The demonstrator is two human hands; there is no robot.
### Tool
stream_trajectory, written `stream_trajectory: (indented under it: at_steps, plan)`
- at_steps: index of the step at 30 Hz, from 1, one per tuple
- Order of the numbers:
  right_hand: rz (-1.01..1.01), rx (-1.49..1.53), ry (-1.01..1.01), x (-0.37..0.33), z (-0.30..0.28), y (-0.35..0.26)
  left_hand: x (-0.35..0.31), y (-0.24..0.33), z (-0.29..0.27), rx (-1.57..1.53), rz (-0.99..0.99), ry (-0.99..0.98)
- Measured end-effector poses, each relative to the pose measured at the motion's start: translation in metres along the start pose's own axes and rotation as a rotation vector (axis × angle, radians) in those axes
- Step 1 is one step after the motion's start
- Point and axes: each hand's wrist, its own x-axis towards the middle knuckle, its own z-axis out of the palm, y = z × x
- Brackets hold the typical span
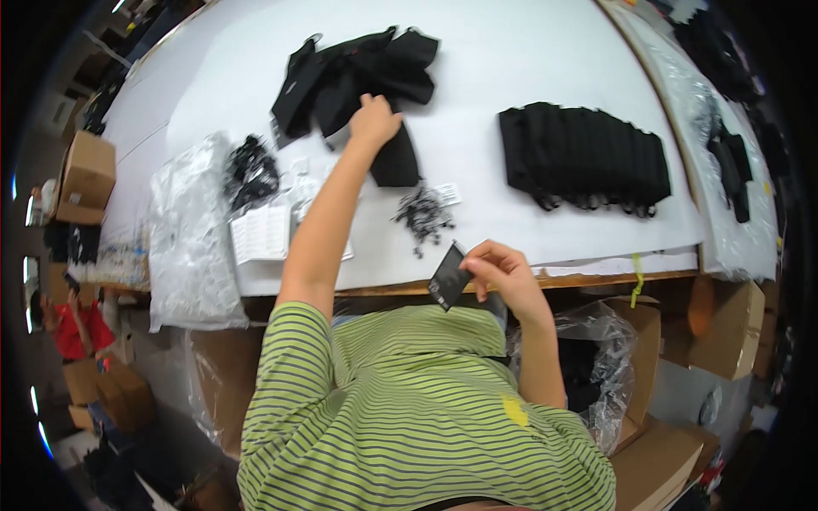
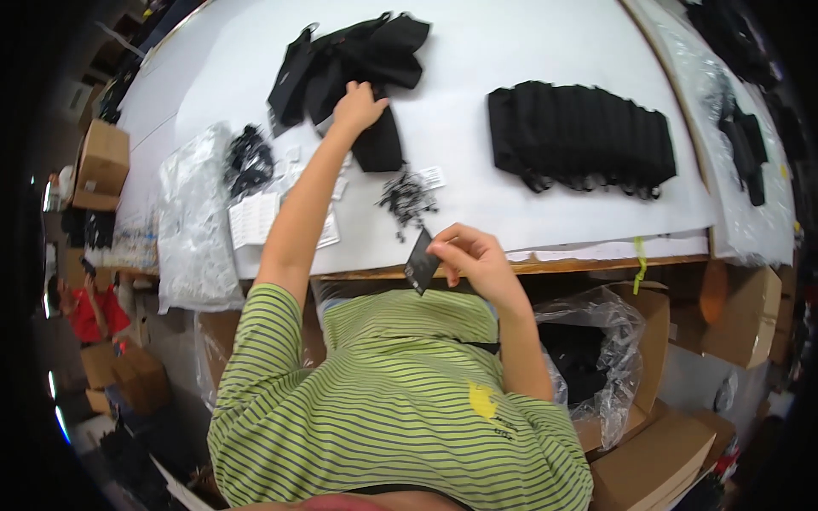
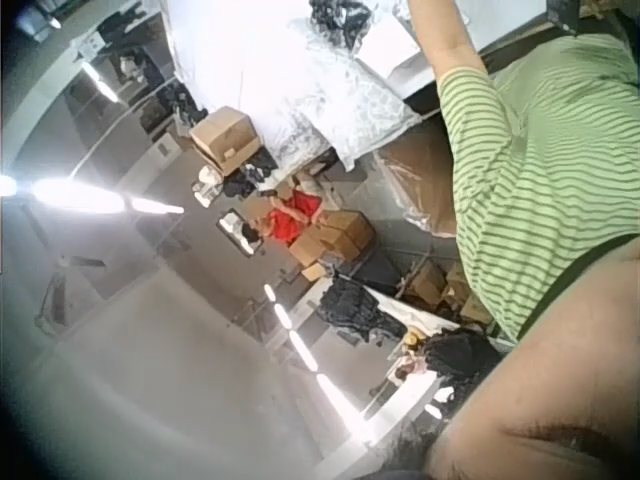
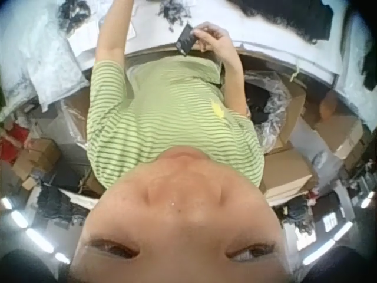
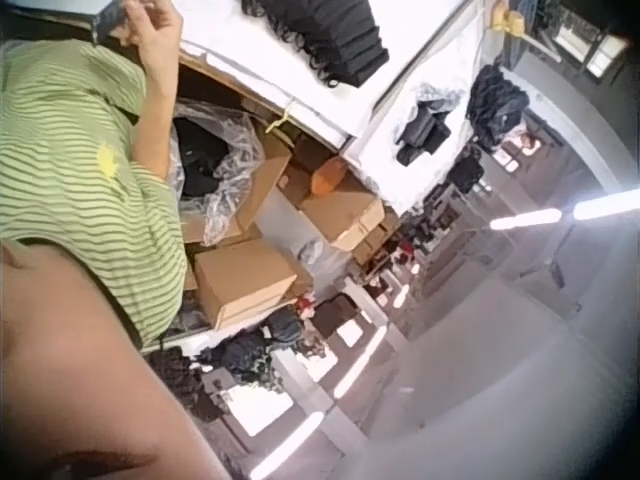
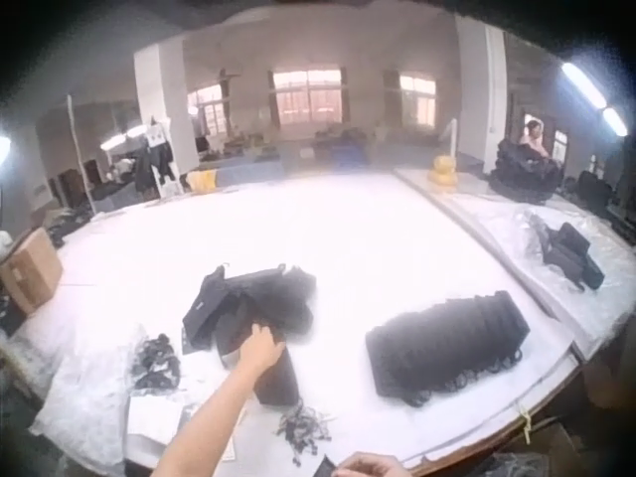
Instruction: Tagging and packing black eyewear pouches with silica gel packets and instruction cards.
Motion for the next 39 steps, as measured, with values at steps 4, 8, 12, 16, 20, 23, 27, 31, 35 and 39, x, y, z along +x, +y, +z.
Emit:
stream_trajectory:
  at_steps: [4,8,12,16,20,23,27,31,35,39]
  plan:
    - [-0.042,0.024,0.103,-0.019,-0.016,0.002,0.022,-0.004,0.01,0.094,0.037,0.142]
    - [-0.02,0.014,0.136,-0.028,-0.028,0.002,0.015,-0.004,-0.007,0.017,0.186,0.195]
    - [-0.009,0.012,0.114,-0.02,-0.024,0.0,-0.01,0.002,-0.06,-0.344,0.449,0.353]
    - [-0.026,-0.015,0.177,-0.001,-0.01,-0.005,-0.079,0.019,-0.108,-0.544,0.642,0.406]
    - [-0.173,-0.228,0.323,0.03,0.014,-0.004,-0.164,0.015,-0.113,-0.491,0.561,0.372]
    - [-0.302,-0.364,0.377,0.048,0.043,-0.003,-0.208,0.014,-0.11,-0.51,0.467,0.316]
    - [-0.371,-0.459,0.314,0.049,0.066,-0.008,-0.24,0.015,-0.1,-0.624,0.396,0.257]
    - [-0.319,-0.422,0.184,0.044,0.066,0.0,-0.251,0.014,-0.102,-0.869,0.163,0.212]
    - [-0.209,-0.301,-0.007,0.04,0.066,0.016,-0.253,-0.001,-0.096,-0.828,0.173,0.161]
    - [-0.159,-0.006,-0.087,0.039,0.068,0.027,-0.253,-0.008,-0.094,-0.995,0.039,-0.027]
